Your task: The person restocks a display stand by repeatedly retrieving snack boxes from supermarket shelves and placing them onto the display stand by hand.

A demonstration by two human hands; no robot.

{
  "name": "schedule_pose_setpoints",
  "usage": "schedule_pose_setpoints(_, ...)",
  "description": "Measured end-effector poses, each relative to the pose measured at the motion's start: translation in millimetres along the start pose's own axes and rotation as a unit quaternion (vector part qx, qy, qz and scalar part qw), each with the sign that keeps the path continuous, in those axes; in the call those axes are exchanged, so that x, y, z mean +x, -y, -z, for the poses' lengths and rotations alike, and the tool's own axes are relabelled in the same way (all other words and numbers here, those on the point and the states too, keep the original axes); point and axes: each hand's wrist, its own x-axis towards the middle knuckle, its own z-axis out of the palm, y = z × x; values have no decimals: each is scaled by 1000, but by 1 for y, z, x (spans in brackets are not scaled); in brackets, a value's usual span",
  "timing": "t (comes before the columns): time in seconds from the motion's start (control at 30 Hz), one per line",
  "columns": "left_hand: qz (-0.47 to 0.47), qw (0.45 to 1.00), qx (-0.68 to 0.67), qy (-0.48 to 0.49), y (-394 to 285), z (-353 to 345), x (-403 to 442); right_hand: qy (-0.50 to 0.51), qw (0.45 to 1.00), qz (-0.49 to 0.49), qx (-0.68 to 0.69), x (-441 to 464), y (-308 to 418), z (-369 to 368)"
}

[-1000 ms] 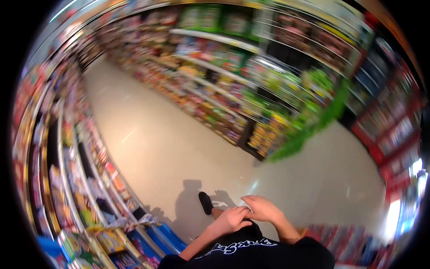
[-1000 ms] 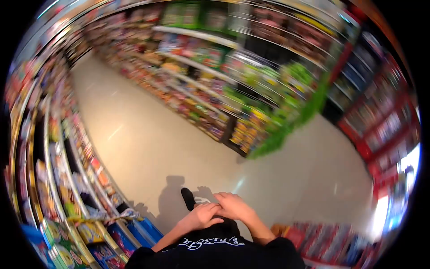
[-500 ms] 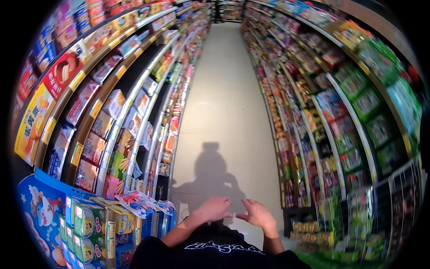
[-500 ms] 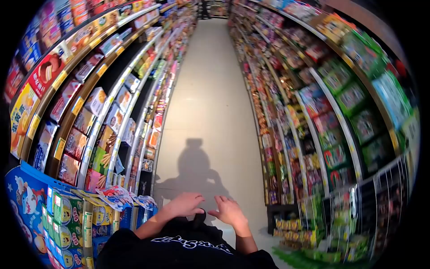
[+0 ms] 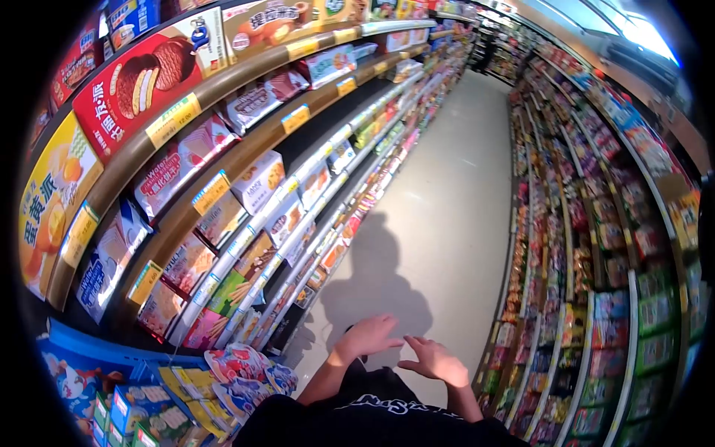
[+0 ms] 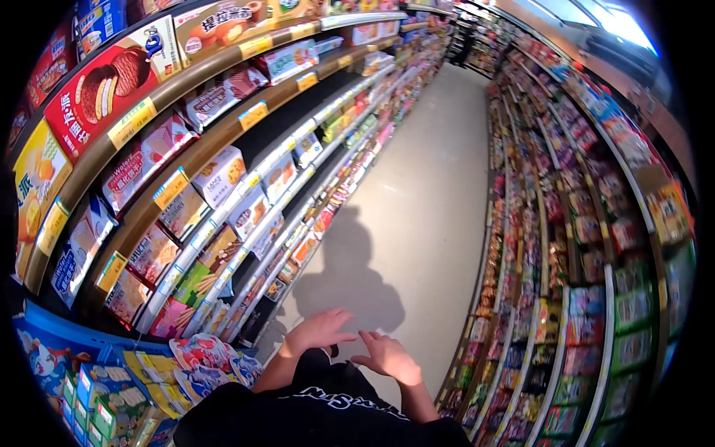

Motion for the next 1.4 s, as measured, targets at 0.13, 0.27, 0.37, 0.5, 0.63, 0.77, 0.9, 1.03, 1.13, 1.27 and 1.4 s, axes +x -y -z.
schedule_pose_setpoints(0.13, 42, 987, -12, -155, 49, 53, 44, -7, 998, 35, -46, 84, -2, 73)
schedule_pose_setpoints(0.27, 112, 943, -27, -312, 84, 95, 62, 9, 996, 53, -74, 161, 2, 117)
schedule_pose_setpoints(0.37, 179, 912, -41, -368, 83, 138, 48, 42, 993, 99, -40, 214, 11, 141)
schedule_pose_setpoints(0.5, 264, 839, -42, -475, 92, 174, 31, 42, 977, 202, -50, 298, 22, 154)
schedule_pose_setpoints(0.63, 293, 737, -25, -608, 96, 192, 30, 23, 960, 274, -41, 370, 64, 174)
schedule_pose_setpoints(0.77, 323, 663, -1, -676, 102, 208, 39, 59, 939, 300, 157, 424, 100, 186)
schedule_pose_setpoints(0.9, 385, 569, -20, -726, 113, 225, 57, 83, 900, 351, 245, 483, 116, 169)
schedule_pose_setpoints(1.03, 432, 520, 60, -734, 128, 245, 80, 110, 877, 367, 290, 518, 128, 166)
schedule_pose_setpoints(1.13, 467, 492, 94, -729, 136, 250, 100, 222, 863, 376, 254, 550, 112, 148)
schedule_pose_setpoints(1.27, 420, 432, -4, -798, 142, 236, 118, 276, 759, 345, 478, 559, 110, 149)
schedule_pose_setpoints(1.4, 320, 481, 94, -810, 126, 225, 117, 162, 769, 416, 459, 558, 93, 144)
